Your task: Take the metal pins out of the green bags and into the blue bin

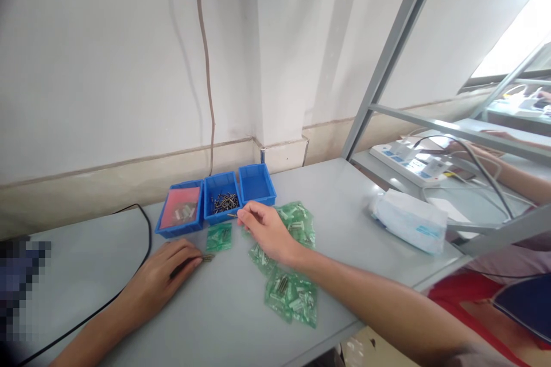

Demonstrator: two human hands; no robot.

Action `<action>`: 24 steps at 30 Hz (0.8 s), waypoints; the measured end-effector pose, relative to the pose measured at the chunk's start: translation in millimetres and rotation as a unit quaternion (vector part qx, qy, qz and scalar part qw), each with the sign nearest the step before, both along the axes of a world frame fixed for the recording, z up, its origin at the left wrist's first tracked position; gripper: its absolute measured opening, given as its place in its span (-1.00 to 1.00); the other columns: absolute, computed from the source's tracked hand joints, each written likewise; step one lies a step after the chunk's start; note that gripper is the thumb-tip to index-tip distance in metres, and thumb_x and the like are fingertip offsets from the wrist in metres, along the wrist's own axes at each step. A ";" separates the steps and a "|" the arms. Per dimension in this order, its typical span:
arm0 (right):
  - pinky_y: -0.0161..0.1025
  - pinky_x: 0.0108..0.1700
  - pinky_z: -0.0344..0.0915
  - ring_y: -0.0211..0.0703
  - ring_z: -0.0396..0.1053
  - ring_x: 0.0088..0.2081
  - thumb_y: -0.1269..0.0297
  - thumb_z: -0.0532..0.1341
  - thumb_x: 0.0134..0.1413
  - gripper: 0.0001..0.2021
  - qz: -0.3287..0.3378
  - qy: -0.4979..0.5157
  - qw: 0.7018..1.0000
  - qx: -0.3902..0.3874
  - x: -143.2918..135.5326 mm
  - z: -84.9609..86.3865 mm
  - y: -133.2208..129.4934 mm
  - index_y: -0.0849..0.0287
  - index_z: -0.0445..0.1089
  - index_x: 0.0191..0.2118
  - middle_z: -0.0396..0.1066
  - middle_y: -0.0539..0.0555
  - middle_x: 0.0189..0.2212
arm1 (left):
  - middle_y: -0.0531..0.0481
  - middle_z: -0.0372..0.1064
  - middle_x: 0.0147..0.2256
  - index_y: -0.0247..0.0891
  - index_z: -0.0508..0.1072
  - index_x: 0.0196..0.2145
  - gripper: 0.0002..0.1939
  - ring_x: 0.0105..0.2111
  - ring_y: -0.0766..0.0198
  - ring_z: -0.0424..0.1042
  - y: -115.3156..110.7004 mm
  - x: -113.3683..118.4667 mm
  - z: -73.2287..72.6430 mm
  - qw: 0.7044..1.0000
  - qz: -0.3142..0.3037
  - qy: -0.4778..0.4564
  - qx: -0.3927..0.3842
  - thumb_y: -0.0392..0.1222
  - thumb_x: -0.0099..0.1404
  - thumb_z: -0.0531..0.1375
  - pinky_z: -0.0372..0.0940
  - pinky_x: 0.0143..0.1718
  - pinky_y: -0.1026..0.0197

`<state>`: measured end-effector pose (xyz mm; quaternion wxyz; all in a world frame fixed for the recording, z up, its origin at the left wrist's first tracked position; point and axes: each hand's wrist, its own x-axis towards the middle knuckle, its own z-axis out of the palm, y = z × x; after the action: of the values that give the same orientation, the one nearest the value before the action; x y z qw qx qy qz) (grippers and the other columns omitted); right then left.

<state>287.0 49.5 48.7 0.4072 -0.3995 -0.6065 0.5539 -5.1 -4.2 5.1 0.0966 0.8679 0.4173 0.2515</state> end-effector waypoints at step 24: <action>-0.29 -0.49 0.01 -0.30 0.09 -0.52 -0.14 0.21 0.39 -0.55 0.001 -0.010 1.000 0.013 0.7 -2.1 1.1 0.14 0.34 -0.37 0.20 -0.08 -0.49 | -0.05 0.47 -0.15 -0.14 0.50 -0.07 -0.82 -0.16 0.16 0.47 -0.1 -0.1 0.4 1.000 -0.002 0.000 0.006 -0.11 0.61 0.10 0.36 -0.08 0.15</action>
<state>287.7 50.7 46.5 0.4055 -0.3996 -0.6180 0.5423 -5.2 -4.3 5.5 0.0919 0.8695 0.4136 0.2540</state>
